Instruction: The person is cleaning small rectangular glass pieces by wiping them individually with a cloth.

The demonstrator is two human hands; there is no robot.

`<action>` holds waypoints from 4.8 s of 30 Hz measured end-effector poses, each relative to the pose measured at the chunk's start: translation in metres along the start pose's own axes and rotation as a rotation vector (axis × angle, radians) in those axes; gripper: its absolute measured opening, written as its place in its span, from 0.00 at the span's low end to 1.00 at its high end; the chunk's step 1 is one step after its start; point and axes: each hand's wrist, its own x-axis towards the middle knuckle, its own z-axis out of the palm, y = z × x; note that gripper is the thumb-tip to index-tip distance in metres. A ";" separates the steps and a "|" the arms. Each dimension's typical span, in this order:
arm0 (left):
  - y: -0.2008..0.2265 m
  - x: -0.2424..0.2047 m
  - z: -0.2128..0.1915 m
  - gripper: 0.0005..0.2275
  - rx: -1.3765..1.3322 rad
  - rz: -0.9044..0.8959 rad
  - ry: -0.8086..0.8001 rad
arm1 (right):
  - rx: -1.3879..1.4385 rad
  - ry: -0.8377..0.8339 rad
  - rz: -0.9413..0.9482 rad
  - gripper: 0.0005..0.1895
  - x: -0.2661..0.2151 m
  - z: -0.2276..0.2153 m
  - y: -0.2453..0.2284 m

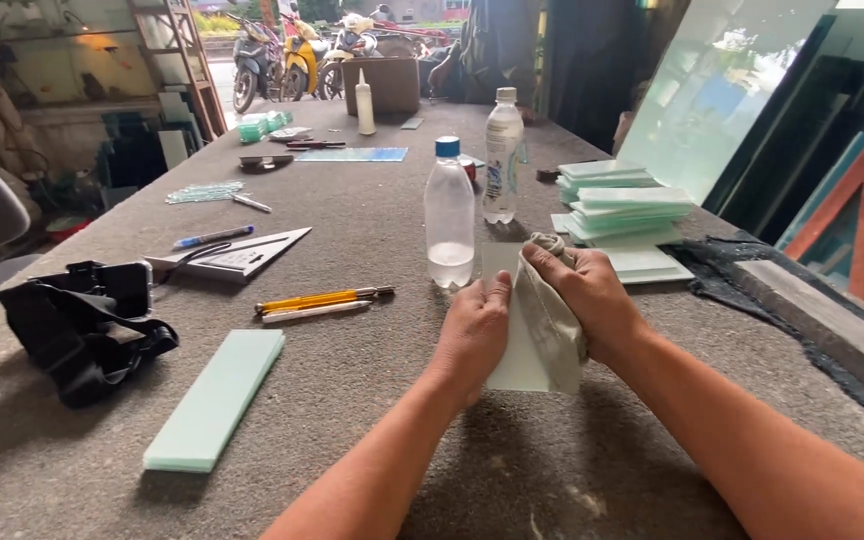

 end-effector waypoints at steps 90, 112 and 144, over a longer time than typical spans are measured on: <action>-0.027 -0.004 -0.022 0.38 -0.576 -0.461 0.007 | -0.585 -0.458 -0.327 0.50 -0.074 0.030 -0.022; -0.036 0.008 -0.026 0.50 -0.778 -0.419 -0.472 | -0.090 0.125 -0.077 0.17 -0.003 -0.016 -0.018; -0.025 0.002 -0.020 0.11 0.201 0.115 -0.199 | 0.327 0.027 -0.086 0.17 -0.006 -0.021 -0.016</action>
